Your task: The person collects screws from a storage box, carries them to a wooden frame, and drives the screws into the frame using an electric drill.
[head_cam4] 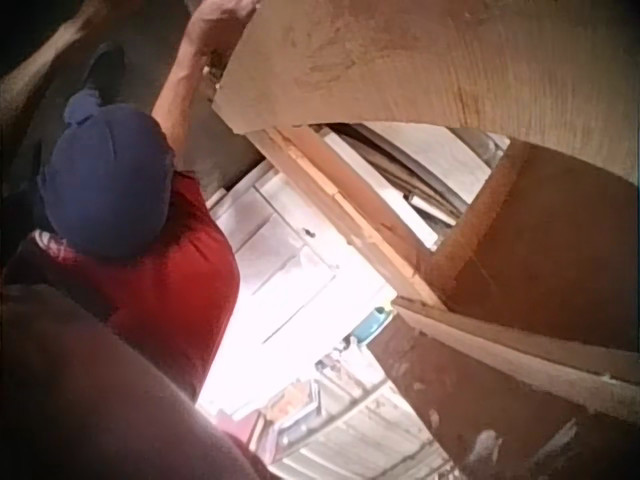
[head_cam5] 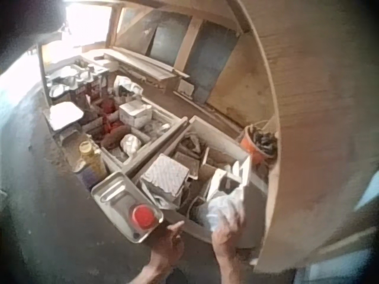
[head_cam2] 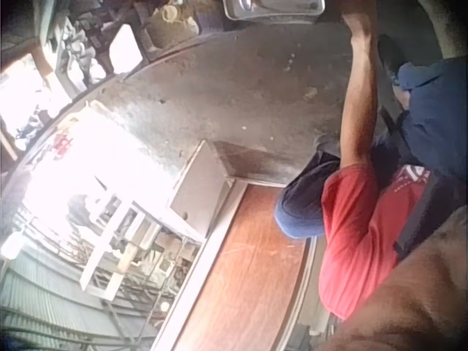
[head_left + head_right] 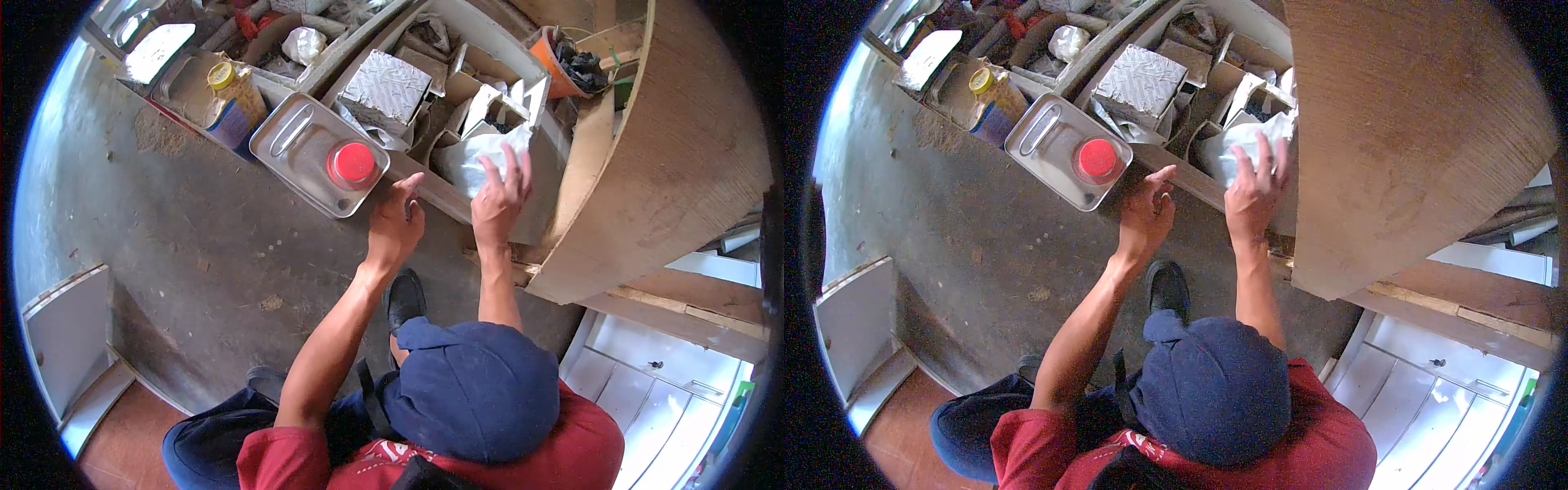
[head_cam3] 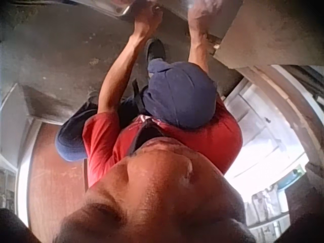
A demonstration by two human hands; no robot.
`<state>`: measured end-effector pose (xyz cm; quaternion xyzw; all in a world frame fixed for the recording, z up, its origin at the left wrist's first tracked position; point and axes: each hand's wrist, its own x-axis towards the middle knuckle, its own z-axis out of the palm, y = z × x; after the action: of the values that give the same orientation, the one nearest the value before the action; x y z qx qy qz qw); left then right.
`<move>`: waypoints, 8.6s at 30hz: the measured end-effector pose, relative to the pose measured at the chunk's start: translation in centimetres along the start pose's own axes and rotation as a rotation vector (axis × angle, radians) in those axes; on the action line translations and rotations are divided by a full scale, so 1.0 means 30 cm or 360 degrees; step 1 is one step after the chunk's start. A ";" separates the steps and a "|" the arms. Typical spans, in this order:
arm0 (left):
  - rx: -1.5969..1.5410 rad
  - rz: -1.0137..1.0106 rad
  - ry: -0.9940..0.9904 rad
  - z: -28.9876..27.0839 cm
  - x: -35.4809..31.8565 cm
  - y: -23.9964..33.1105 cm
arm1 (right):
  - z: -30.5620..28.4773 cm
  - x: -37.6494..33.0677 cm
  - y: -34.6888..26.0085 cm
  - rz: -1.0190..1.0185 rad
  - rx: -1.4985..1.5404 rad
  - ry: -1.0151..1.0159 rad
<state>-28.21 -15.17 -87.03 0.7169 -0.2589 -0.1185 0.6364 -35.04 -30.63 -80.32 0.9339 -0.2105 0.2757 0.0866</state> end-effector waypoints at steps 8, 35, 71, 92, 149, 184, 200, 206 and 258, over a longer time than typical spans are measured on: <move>0.0254 0.0210 -0.0042 -0.006 -0.005 -0.002 | 0.083 -0.067 0.076 0.0438 -0.0012 -0.0779; 0.0433 0.0135 -0.0320 -0.009 -0.010 -0.042 | 0.158 -0.076 0.076 0.0571 -0.0184 -0.0622; 0.0461 0.0124 -0.0369 -0.013 0.004 -0.057 | 0.159 -0.075 0.077 0.0587 -0.0201 -0.0626; 0.0542 0.0111 -0.0377 -0.027 0.008 -0.075 | 0.146 -0.067 0.063 0.0563 0.0071 -0.0379; 0.0530 0.0202 -0.0379 -0.062 -0.033 -0.093 | 0.062 0.212 -0.016 0.0484 0.0173 0.0094; -0.0390 -0.0613 0.1520 -1.529 -0.184 -0.006 | 0.894 0.750 0.787 0.1649 0.0156 -0.0903; -0.0204 -0.0722 0.1297 -1.385 -0.073 -0.018 | 0.872 0.686 0.905 0.1576 0.0687 -0.0604; -0.0207 -0.0662 0.1202 -1.371 -0.071 0.025 | 0.888 0.650 0.689 0.0960 -0.0146 -0.1245; -0.0188 -0.0711 0.1048 -1.247 -0.001 0.013 | 0.948 0.629 0.920 0.0685 -0.0304 -0.1940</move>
<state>-9.64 16.65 -80.59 0.7173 0.1284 -0.0327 0.6841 -19.29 -69.80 -92.35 0.8480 -0.4278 -0.3121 -0.0227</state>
